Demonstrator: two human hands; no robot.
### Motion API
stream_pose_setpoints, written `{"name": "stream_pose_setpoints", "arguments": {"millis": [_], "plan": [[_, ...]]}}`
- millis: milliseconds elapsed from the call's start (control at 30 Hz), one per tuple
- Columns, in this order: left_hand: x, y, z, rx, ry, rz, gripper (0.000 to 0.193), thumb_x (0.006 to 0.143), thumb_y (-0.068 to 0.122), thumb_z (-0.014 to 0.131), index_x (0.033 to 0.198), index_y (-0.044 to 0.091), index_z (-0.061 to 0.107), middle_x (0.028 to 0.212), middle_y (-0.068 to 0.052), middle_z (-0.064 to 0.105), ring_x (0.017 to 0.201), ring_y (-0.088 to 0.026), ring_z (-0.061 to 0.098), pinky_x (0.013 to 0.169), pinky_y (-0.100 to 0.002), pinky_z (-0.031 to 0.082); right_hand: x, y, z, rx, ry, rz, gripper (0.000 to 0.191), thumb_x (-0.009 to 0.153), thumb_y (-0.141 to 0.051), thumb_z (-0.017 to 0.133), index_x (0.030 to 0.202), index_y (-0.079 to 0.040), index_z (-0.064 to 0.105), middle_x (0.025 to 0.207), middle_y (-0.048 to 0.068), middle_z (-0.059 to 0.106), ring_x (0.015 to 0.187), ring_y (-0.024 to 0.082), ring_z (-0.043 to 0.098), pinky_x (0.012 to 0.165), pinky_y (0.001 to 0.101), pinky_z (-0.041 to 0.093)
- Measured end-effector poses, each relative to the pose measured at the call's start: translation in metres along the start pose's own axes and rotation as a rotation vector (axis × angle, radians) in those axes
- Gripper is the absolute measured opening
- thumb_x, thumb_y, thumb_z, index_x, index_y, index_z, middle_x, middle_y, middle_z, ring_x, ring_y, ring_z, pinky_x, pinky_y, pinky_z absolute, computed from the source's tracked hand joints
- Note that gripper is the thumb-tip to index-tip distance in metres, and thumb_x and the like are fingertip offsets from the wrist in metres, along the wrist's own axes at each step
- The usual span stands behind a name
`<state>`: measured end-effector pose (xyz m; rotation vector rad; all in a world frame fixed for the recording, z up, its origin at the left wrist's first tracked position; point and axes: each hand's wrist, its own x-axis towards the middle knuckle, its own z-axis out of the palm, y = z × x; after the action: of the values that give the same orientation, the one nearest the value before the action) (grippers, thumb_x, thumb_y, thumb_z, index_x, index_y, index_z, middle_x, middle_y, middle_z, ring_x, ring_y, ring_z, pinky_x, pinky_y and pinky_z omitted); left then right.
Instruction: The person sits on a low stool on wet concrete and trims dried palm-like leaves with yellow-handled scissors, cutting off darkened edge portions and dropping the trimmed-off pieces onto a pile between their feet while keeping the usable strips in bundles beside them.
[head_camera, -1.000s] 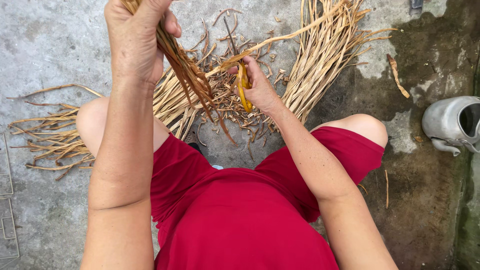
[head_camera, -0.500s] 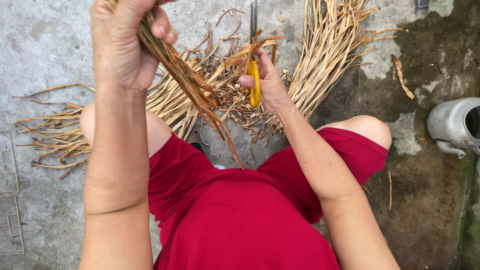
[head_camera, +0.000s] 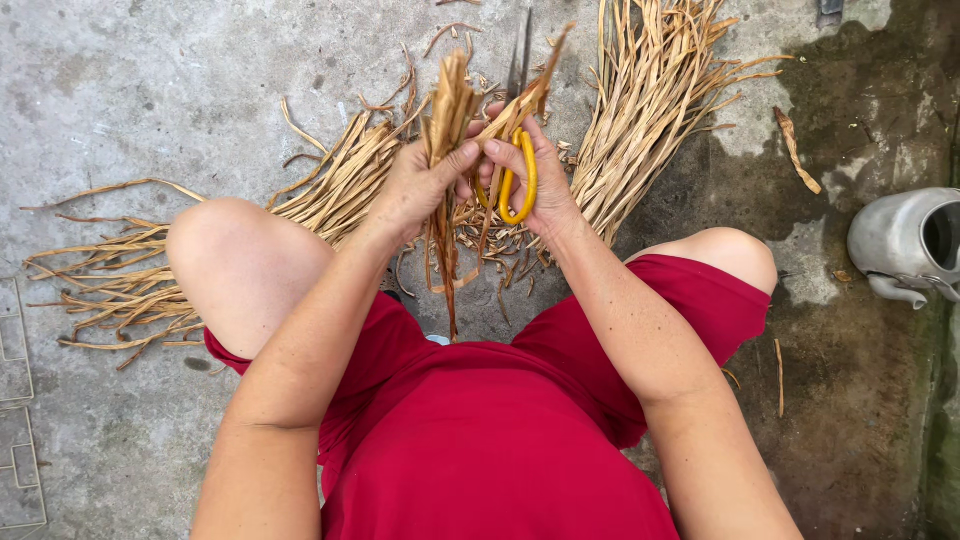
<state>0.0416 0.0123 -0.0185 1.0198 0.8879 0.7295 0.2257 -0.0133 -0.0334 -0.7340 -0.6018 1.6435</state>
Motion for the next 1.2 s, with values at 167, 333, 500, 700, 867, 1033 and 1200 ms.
{"name": "stream_pose_setpoints", "arguments": {"millis": [167,333,500,700,867,1033,1200], "plan": [[0.003,-0.015,0.010,0.064,-0.023,0.000,0.030,0.097,0.020,0.074,0.122,0.006,0.065,0.094,0.001,0.068,0.066,-0.006,0.059,0.060,-0.023,0.055,0.000,0.003,-0.001,0.090,0.082,-0.010,0.039,0.092,0.000,0.071,0.127,-0.010,0.057,0.105,0.004,0.069,0.088,0.016,0.071,0.074,0.0324,0.064],[0.003,-0.024,0.020,0.050,-0.047,0.005,0.035,0.089,0.014,0.079,0.119,0.009,0.062,0.093,0.003,0.067,0.071,-0.006,0.064,0.058,-0.023,0.056,0.005,0.008,-0.008,0.061,0.077,-0.057,0.039,0.098,0.004,0.069,0.134,-0.007,0.058,0.105,0.007,0.069,0.076,0.015,0.068,0.064,0.0270,0.060],[0.003,-0.026,0.016,0.263,0.034,-0.019,0.043,0.080,0.012,0.089,0.114,0.007,0.063,0.090,0.002,0.071,0.071,-0.008,0.066,0.058,-0.025,0.057,0.008,0.016,-0.013,-0.080,0.080,-0.016,0.050,0.094,0.008,0.063,0.140,-0.009,0.056,0.106,0.008,0.070,0.072,0.014,0.068,0.061,0.0258,0.060],[0.004,-0.034,0.012,0.369,0.131,0.223,0.045,0.080,0.014,0.091,0.118,0.011,0.067,0.097,0.001,0.071,0.081,-0.007,0.067,0.068,-0.024,0.057,0.007,0.006,-0.015,-0.075,0.094,0.017,0.045,0.099,0.005,0.059,0.142,-0.007,0.052,0.117,0.006,0.068,0.085,0.015,0.072,0.072,0.0283,0.063],[0.009,-0.039,0.007,0.298,0.127,0.086,0.033,0.087,0.016,0.090,0.111,0.004,0.070,0.094,-0.004,0.073,0.079,-0.009,0.065,0.071,-0.027,0.056,0.009,0.005,-0.016,-0.076,-0.052,-0.061,0.042,0.106,0.002,0.064,0.145,-0.008,0.054,0.116,0.007,0.067,0.082,0.016,0.069,0.067,0.0265,0.059],[0.008,-0.023,0.008,0.367,0.066,0.083,0.047,0.082,0.006,0.086,0.119,0.006,0.057,0.098,-0.003,0.071,0.084,-0.008,0.069,0.074,-0.024,0.058,0.016,0.014,-0.020,-0.098,0.030,-0.038,0.051,0.101,0.003,0.063,0.148,-0.013,0.052,0.126,0.002,0.067,0.099,0.015,0.070,0.077,0.0279,0.062],[0.001,-0.009,0.019,0.286,0.138,-0.071,0.040,0.087,0.002,0.072,0.121,0.005,0.052,0.097,-0.006,0.074,0.068,-0.009,0.069,0.052,-0.025,0.055,0.017,0.018,-0.020,-0.229,0.068,-0.073,0.059,0.095,0.006,0.068,0.149,-0.013,0.052,0.128,0.002,0.068,0.112,0.014,0.069,0.094,0.0301,0.062]]}}
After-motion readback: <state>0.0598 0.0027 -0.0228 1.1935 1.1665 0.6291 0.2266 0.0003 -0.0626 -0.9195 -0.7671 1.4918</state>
